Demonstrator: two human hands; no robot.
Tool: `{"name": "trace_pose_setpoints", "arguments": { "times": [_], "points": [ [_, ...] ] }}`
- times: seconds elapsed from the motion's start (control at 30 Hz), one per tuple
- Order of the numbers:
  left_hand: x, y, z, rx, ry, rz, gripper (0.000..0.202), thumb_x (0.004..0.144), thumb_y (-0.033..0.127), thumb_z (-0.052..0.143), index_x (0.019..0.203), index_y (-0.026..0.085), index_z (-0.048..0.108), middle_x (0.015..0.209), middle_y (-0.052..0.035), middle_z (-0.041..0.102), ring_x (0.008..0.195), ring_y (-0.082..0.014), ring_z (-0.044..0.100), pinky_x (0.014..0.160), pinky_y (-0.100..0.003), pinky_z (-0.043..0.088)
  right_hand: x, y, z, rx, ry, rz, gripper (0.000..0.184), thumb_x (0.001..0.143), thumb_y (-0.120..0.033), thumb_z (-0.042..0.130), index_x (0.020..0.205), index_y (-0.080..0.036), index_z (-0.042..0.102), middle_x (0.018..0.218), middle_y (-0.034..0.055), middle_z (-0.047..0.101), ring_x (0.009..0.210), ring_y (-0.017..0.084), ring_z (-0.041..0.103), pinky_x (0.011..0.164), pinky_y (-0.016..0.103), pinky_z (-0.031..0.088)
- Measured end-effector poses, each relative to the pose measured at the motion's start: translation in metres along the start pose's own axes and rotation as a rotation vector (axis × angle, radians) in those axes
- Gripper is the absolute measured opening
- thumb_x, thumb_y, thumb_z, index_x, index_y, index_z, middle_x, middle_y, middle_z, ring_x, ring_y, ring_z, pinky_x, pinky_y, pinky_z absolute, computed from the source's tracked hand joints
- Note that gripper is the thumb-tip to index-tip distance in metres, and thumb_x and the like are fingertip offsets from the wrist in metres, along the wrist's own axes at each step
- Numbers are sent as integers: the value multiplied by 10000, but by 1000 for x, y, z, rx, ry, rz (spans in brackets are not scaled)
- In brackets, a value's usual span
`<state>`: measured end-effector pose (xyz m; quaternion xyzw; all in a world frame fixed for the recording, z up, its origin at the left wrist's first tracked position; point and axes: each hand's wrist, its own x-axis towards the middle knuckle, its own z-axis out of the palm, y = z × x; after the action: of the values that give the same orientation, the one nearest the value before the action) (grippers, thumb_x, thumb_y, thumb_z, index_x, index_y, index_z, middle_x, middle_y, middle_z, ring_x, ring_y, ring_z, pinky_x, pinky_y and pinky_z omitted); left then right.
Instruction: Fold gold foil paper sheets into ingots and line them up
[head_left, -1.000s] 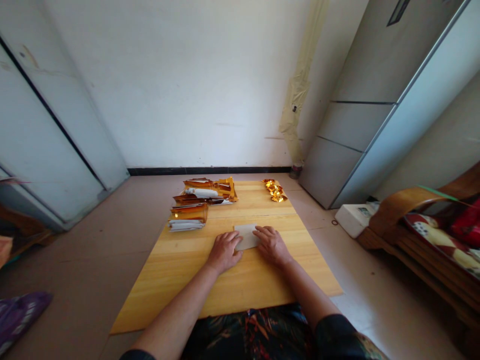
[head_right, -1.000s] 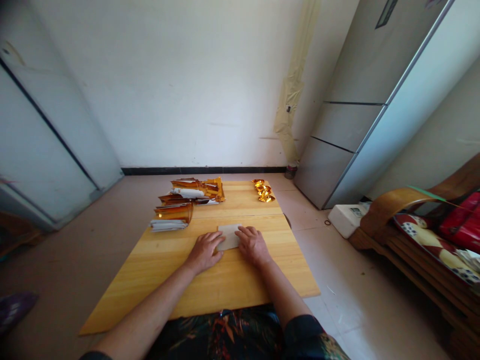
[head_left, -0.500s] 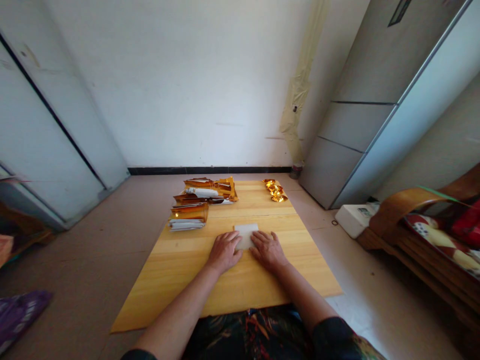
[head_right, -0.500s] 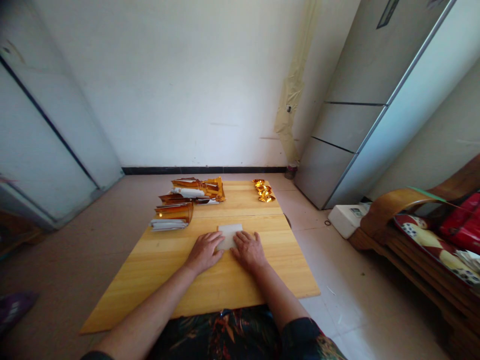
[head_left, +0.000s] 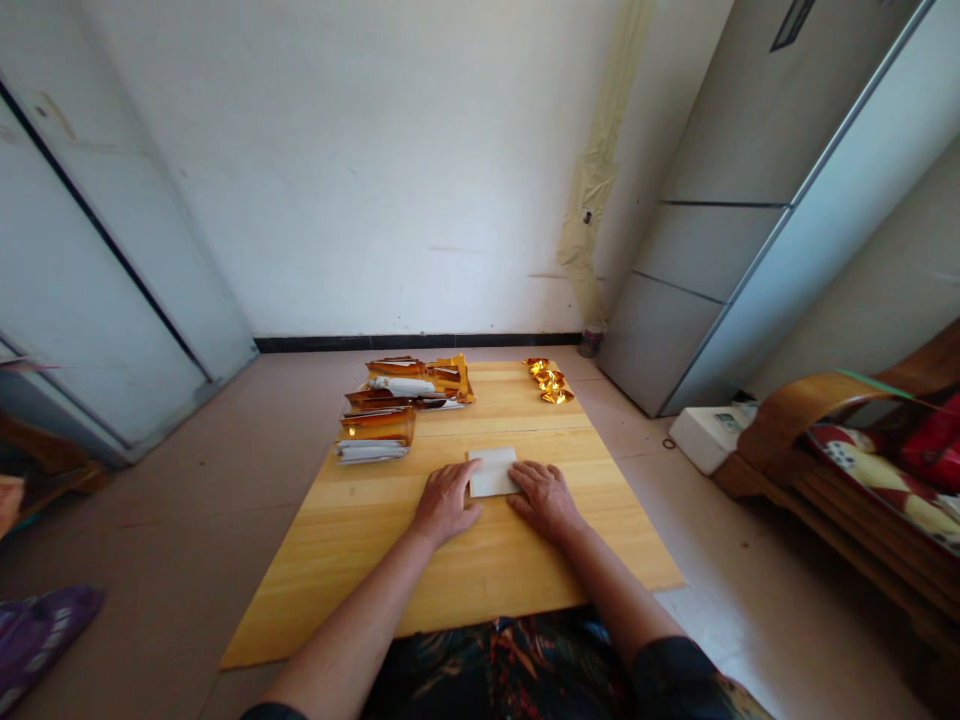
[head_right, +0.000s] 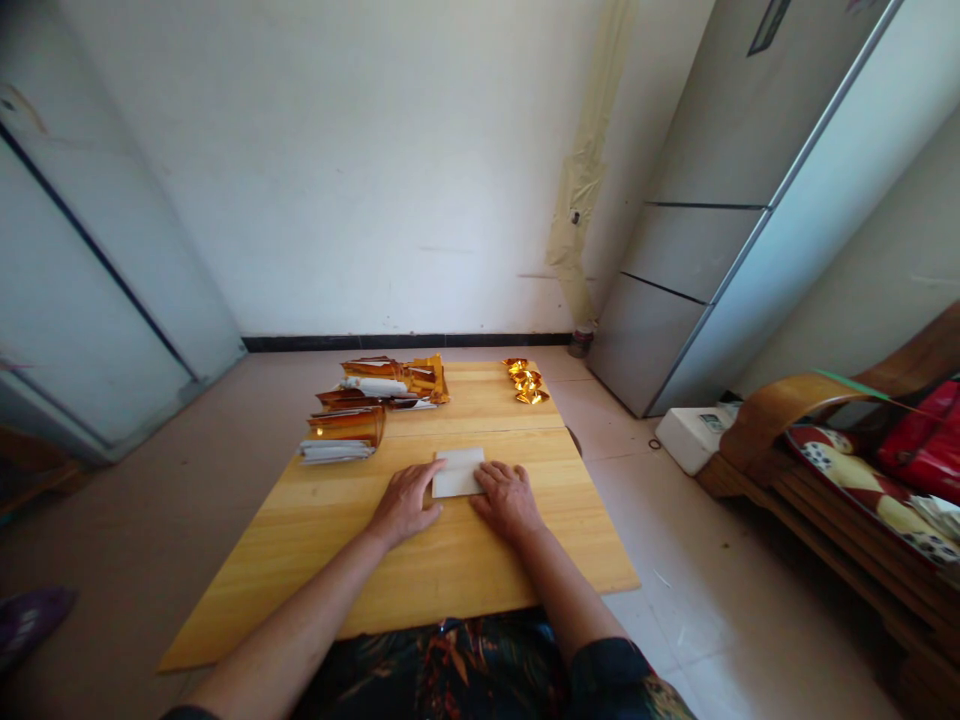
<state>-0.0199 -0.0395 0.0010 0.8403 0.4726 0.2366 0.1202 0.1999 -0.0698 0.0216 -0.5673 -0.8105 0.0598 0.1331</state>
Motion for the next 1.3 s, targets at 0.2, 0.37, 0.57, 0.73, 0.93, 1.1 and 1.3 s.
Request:
{"name": "trace_pose_setpoints", "arguments": {
  "times": [0.2,0.37,0.57,0.73,0.93,1.1,1.3],
  "points": [
    [4,4,-1,11,0,-28,502,711,130,550,1196,257,534,1210,-42,613,1118,-215,531,980,-380,385,2,-2,-1,2,18,4,443,850,-369,544,1270,-227,528,1324,98,536,1238,241,433,1011,440,282],
    [9,7,1,18,27,-81,321,791,118,483,1066,235,602,1145,-35,653,1067,-193,563,937,-358,404,9,-1,2,25,60,23,435,833,-323,545,1256,-222,530,1246,80,595,1165,217,487,988,378,304],
    [23,11,-1,68,28,-210,267,913,239,370,940,197,632,954,-55,688,952,-185,597,848,-311,424,22,1,-1,-11,25,110,349,817,-225,484,1143,-230,609,1051,61,678,1005,204,566,881,315,359],
    [30,10,-1,118,5,-248,268,910,251,379,886,186,638,876,-62,680,882,-184,602,796,-294,429,29,2,-3,-20,6,147,362,783,-180,487,1112,-237,625,1036,42,686,978,197,575,850,295,369],
    [24,6,0,-29,36,-181,303,780,60,483,969,224,655,999,-17,698,978,-176,593,885,-308,433,29,1,-2,-15,19,142,289,787,-152,484,997,-233,664,1007,43,685,963,187,566,839,292,376],
    [20,1,3,-45,64,-138,370,742,24,484,995,230,660,999,-8,705,962,-180,601,877,-318,455,29,1,-2,-4,26,126,296,771,-147,493,990,-241,669,1011,37,682,962,193,559,831,291,379],
    [14,-3,2,3,28,-20,319,765,58,496,918,254,697,1146,-14,667,1050,-199,585,906,-373,451,22,-1,-1,-13,43,75,317,764,-128,495,1002,-252,664,1104,26,659,1026,196,537,874,307,358]
  ]
}}
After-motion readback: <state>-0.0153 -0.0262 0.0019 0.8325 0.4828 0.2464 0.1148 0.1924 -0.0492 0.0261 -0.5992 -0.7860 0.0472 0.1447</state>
